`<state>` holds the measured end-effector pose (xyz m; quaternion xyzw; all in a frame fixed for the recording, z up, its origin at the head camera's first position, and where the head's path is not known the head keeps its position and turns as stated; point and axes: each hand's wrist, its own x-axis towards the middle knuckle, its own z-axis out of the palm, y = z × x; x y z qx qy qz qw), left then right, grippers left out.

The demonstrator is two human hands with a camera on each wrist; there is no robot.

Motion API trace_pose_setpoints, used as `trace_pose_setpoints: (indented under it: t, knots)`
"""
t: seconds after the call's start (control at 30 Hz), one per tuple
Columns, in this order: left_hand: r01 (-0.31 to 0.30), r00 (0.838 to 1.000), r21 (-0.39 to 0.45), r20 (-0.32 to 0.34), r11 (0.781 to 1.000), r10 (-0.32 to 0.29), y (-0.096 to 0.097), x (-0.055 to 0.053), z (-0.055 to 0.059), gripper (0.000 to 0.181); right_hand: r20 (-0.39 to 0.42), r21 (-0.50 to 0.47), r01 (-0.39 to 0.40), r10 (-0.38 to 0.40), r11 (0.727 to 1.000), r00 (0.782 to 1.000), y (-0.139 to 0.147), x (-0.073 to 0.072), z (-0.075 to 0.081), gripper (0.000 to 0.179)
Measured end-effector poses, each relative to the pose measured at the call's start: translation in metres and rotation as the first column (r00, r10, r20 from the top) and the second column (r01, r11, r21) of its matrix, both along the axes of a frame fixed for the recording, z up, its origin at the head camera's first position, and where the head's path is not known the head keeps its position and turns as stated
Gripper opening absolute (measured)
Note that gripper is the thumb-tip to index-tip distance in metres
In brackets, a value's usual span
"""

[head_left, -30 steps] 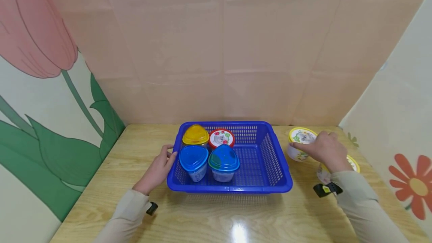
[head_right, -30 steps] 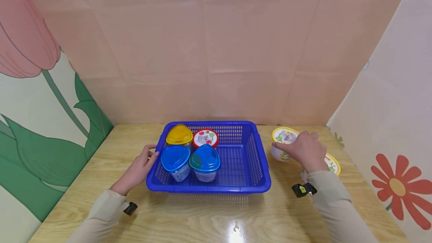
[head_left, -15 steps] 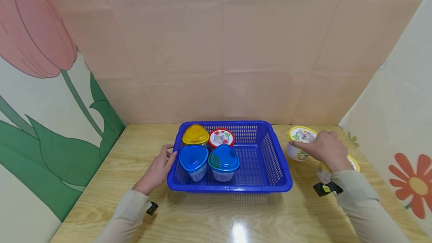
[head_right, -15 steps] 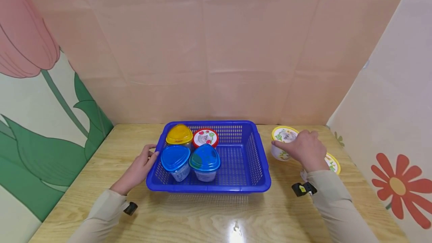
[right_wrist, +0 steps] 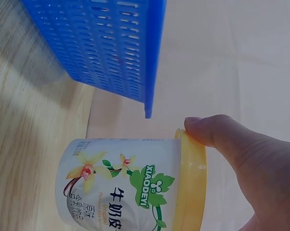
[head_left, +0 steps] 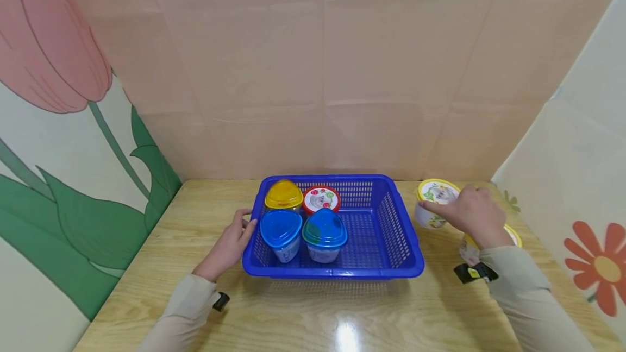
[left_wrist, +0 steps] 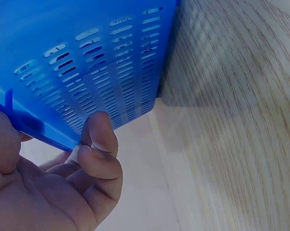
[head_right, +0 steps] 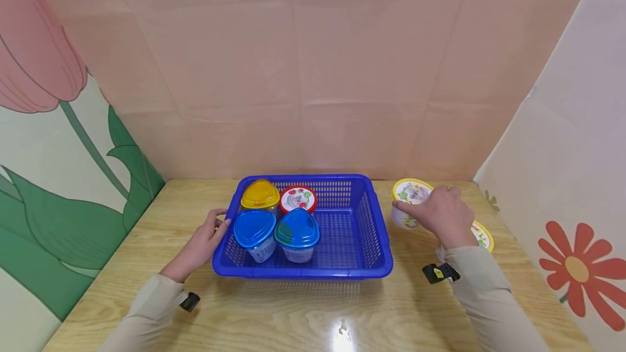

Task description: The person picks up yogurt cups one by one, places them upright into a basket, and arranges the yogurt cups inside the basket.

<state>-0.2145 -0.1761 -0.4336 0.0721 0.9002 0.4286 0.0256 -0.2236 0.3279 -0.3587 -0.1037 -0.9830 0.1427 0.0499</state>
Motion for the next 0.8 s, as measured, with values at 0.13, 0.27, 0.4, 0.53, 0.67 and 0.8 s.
trace_pose_setpoints:
  t: [0.13,0.27,0.4,0.53,0.67,0.8]
  knots:
    - [-0.001,1.0,0.002,0.006,1.0,0.001,0.001,0.0,0.0,0.048,-0.013,-0.004,-0.002,0.002,1.0,1.0,-0.002,0.001,0.003,0.109]
    - [-0.003,1.0,0.004,0.009,1.0,0.003,0.001,0.001,0.001,0.048,-0.029,-0.006,-0.007,0.006,1.0,1.0,-0.004,0.002,0.006,0.11]
    - [-0.003,1.0,0.0,0.011,1.0,0.003,0.001,0.001,0.002,0.048,-0.032,-0.003,-0.012,0.012,1.0,0.999,-0.007,0.004,0.011,0.107]
    - [-0.009,1.0,-0.003,0.021,1.0,0.009,0.002,0.001,0.002,0.048,-0.039,0.004,-0.023,0.023,1.0,0.999,-0.01,0.006,0.016,0.102]
    - [-0.01,1.0,-0.001,0.021,1.0,0.01,0.002,0.001,0.003,0.048,-0.063,0.017,-0.034,0.035,0.999,0.997,-0.012,0.007,0.019,0.101]
    - [-0.006,1.0,0.003,0.021,1.0,0.006,0.002,0.001,0.002,0.048,-0.082,0.013,-0.041,0.041,0.999,0.996,-0.013,0.008,0.02,0.103]
